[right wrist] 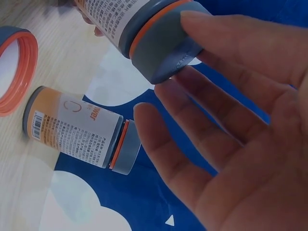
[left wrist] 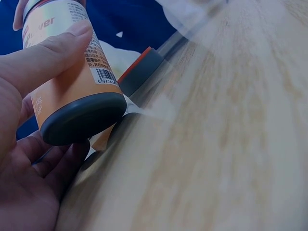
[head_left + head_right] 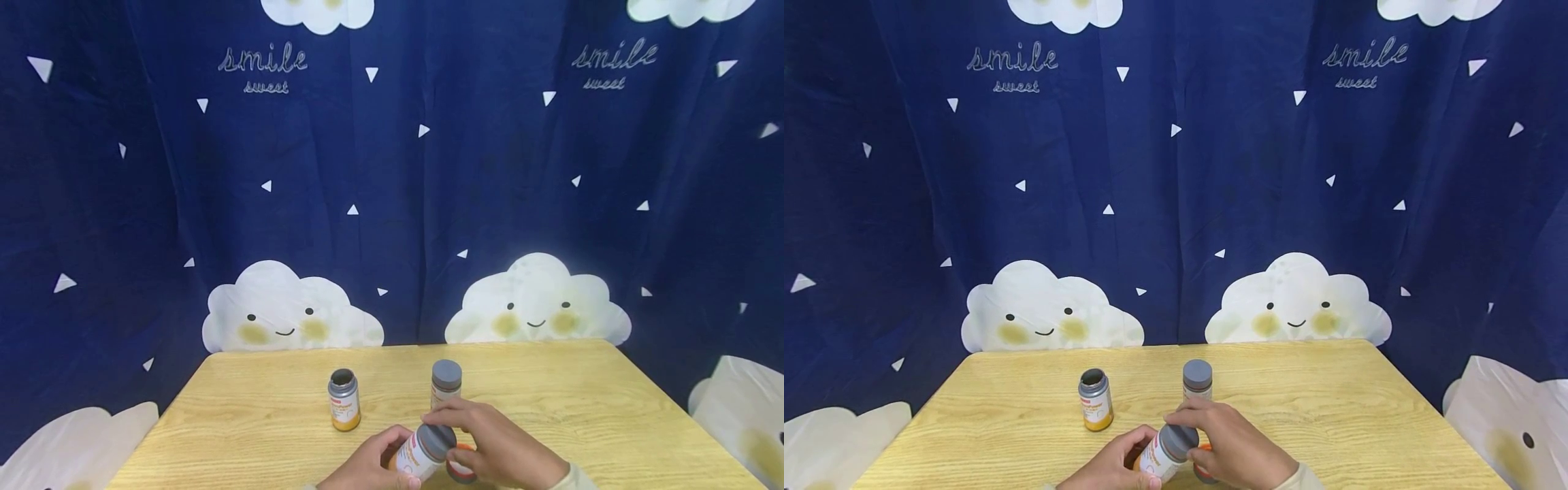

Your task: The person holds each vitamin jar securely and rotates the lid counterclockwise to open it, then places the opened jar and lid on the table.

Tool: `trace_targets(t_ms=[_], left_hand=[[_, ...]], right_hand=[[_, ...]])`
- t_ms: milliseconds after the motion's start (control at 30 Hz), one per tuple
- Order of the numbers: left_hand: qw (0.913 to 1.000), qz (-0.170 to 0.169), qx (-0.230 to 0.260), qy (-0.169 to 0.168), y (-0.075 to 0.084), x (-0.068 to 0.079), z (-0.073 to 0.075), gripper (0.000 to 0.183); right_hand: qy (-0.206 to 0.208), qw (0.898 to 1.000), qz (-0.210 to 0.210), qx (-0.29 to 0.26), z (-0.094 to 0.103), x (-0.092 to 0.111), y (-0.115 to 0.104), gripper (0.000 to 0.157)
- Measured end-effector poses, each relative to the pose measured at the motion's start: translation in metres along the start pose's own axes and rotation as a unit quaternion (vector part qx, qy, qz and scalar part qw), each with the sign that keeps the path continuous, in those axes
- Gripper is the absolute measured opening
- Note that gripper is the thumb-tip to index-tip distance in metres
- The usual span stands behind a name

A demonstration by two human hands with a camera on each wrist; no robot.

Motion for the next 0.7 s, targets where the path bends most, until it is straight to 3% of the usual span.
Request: trace_targets(t_ms=[200,400,500,700], left_hand=[[0.9999,-0.003,-0.011,0.002,0.0011,-0.001,0.0009,0.047],[0.9998,-0.007,-0.02,0.005,0.0025,-0.0015,0.001,0.047],[0.9999,0.005,-0.01,0.005,0.0011,-0.0014,0.0012,0.045],[0.9999,0.011,-0.001,0.006,-0.0009,-0.0006,0.0008,0.044]], right_hand=[[-0.007,0.999,-0.031,-0.021,0.0,-0.0009,0.0017,0.052],[0.044,0.998,-0.049,-0.011,-0.0027,-0.0023,-0.0002,0.033],[0.06,0.994,-0.09,-0.009,-0.0045,-0.0029,0.0012,0.029],[0.056,0.985,-0.161,-0.004,-0.0069,-0.004,0.0045,0.037]])
Point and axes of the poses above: each hand's wrist, its own x-axis away from the middle knuckle, its own z-axis out of the back of the hand, y = z × x, the point moved 3 cm from there along -x, towards the middle knuckle
